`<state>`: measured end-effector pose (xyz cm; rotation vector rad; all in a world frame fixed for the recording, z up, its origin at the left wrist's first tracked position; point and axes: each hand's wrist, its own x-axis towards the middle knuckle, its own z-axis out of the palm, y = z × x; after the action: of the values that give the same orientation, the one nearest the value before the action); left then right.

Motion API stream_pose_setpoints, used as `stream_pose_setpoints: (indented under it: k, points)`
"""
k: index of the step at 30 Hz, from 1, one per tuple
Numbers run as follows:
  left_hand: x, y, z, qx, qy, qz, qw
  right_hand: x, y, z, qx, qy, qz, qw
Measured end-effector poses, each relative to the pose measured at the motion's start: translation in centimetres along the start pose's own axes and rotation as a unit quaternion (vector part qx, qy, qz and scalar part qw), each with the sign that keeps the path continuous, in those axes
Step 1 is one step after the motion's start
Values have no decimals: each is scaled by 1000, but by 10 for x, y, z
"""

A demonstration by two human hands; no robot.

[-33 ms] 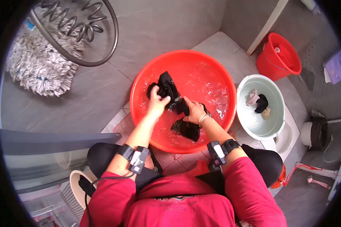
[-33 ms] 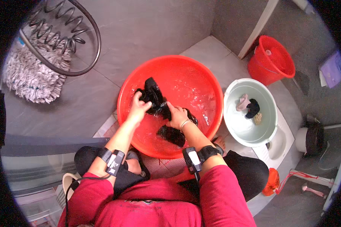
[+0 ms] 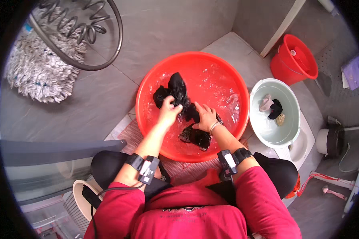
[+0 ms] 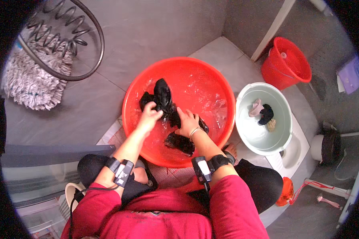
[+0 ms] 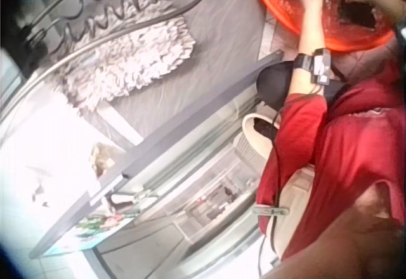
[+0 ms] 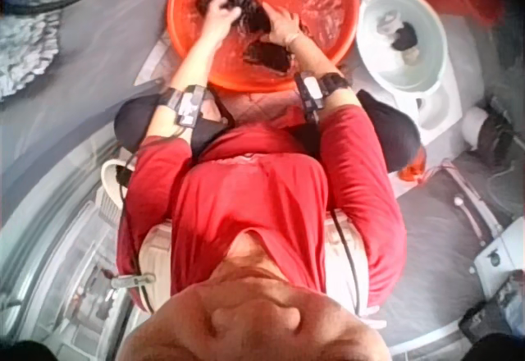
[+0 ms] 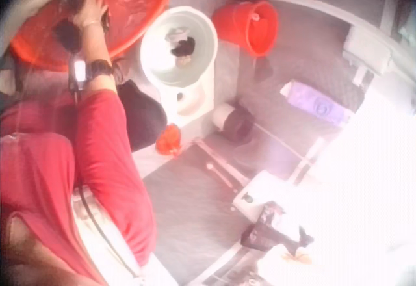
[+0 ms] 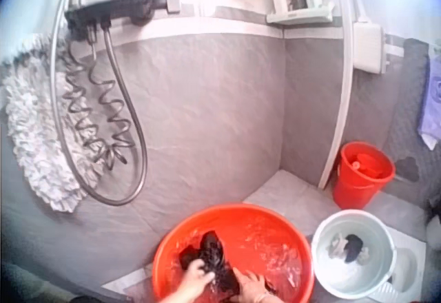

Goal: Hand washing clothes in a plastic basin.

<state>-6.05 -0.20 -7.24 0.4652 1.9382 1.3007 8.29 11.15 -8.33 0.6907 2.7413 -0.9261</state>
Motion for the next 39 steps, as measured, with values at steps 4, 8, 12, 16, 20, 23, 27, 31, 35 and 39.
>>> stream_pose_setpoints:
  k: [4, 8, 12, 16, 20, 23, 27, 31, 35, 39]
  points:
    - [-5, -30, 42, 68, -161, -225, 959, -3, 20, 33, -81, -58, 154, 983]
    - [11, -110, 49, 17, -115, -328, 938, 6, 1, 63, -118, -92, 35, 988]
    - [4, -113, 56, -70, -130, -335, 930, 3, 18, 96, -84, -169, 39, 981]
    - [7, -146, 49, -149, -44, -335, 929, 19, 14, 85, 97, -267, 95, 954]
    - [26, -100, 65, -428, -20, -277, 860, 21, 49, 88, 255, -259, 106, 925]
    - [31, -68, 63, -506, -33, -226, 832, 22, 51, 99, 415, -62, 60, 906]
    - [21, -24, 43, -613, -39, -198, 764, 25, 26, 48, 512, -150, 102, 839]
    - [26, -29, 30, -671, -99, -134, 723, 28, 17, 8, 491, -183, 109, 845]
    - [34, -42, 16, -581, 23, -157, 798, 34, 37, -17, 498, -126, 123, 849]
    - [38, -82, 23, -431, 29, -88, 898, 35, 84, -2, 396, 32, 72, 915]
